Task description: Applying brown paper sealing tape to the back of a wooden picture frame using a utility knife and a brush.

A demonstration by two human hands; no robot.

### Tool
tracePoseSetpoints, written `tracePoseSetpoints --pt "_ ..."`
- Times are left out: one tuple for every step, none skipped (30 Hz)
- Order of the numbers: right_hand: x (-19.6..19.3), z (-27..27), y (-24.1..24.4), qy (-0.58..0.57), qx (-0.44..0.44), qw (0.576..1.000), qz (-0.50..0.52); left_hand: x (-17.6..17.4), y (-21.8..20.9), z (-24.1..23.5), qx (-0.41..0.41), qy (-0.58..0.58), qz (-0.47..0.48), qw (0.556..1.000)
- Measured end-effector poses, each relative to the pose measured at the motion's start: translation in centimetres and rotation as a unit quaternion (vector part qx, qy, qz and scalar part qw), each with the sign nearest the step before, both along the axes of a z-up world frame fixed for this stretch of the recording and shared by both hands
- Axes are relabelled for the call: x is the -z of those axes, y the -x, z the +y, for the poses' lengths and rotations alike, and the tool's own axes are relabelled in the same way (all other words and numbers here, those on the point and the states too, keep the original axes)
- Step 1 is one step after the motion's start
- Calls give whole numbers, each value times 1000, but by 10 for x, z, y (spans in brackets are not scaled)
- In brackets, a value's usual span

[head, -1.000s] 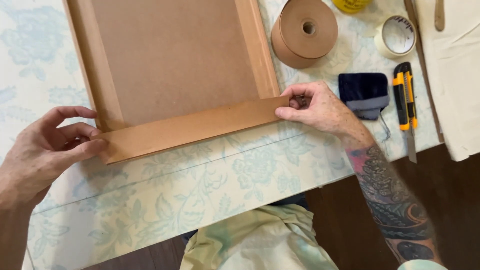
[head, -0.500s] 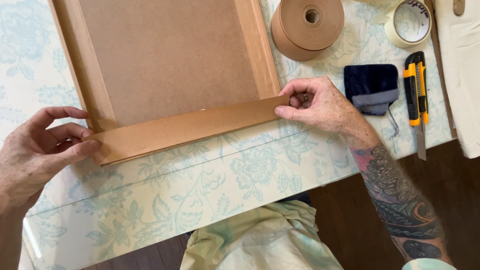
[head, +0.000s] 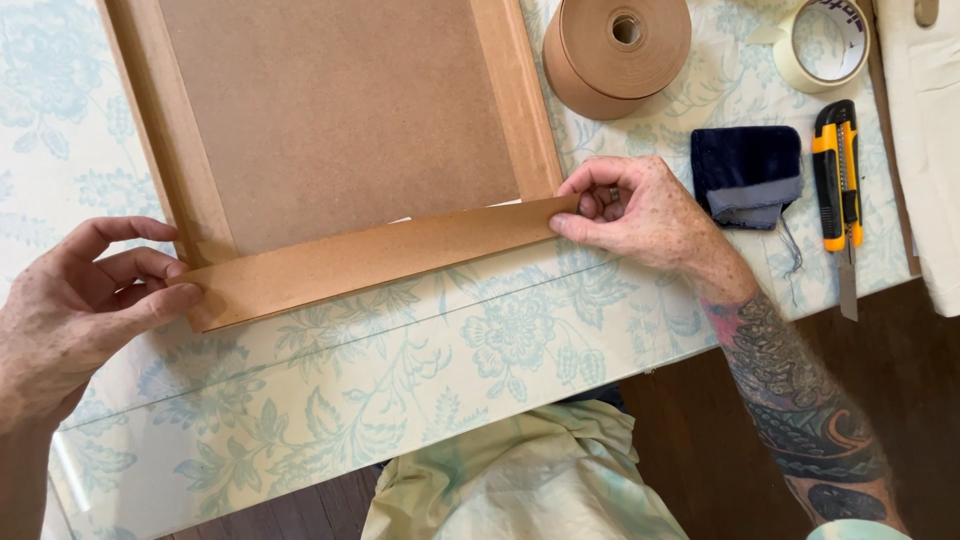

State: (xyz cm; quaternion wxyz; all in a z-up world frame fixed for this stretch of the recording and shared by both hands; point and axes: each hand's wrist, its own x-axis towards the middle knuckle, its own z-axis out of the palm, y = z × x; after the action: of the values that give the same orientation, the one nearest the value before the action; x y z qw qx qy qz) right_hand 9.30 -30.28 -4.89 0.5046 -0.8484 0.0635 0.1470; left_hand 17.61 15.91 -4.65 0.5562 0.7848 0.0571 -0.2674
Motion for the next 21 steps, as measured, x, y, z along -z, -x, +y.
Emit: tracePoseSetpoints --pt "-1 1 0 -1 1 1000 0 1 0 1 1 -1 0 1000" --pt "-1 1 1 -2 2 1000 1 2 0 2 2 0 -2 1000" --pt "-2 2 1 -3 4 1000 1 4 -1 3 4 0 -4 1000" --pt "-2 1 1 -4 5 1000 1 4 -1 3 5 0 -4 1000" --pt "-1 1 2 2 6 1000 -4 4 0 3 3 2 -5 1000" --pt "-1 0 3 8 6 1000 -10 4 0 3 1 4 -6 1000" --pt "-5 3 3 7 8 1000 -10 5 0 5 2 3 -6 1000" --pt "-9 5 3 -11 7 1000 -17 6 1 6 4 7 -9 1000" --pt "-14 6 3 -27 8 999 -25 7 0 6 7 12 -11 1000" --pt "-12 5 4 -27 11 999 -25 6 1 6 10 12 -11 1000" --pt "-10 4 6 -60 34 997 -32 7 1 5 3 0 -11 1000" --pt "-7 2 7 -94 57 993 -40 7 1 4 -3 -13 -12 1000" --pt "-5 0 7 -94 60 993 -40 9 0 5 -1 -13 -11 1000" --pt "-3 -3 8 -103 60 990 -71 11 0 6 0 -6 -14 1000" --pt "0 -5 8 -113 61 987 -100 12 1 8 0 0 -16 1000" --pt "0 -3 6 -115 64 986 -99 13 1 11 3 -3 -15 1000" --pt "0 -3 4 -71 56 991 -96 15 0 12 7 1 -20 1000" --pt "-1 -2 2 -27 47 994 -91 17 0 13 12 4 -26 1000" --pt "-1 -2 2 -27 49 994 -92 17 -1 12 13 4 -27 1000" --pt "-1 -2 2 -38 56 994 -89 17 -1 12 12 1 -24 1000" --pt "-1 0 1 -50 62 993 -86 16 0 13 9 -2 -20 1000"
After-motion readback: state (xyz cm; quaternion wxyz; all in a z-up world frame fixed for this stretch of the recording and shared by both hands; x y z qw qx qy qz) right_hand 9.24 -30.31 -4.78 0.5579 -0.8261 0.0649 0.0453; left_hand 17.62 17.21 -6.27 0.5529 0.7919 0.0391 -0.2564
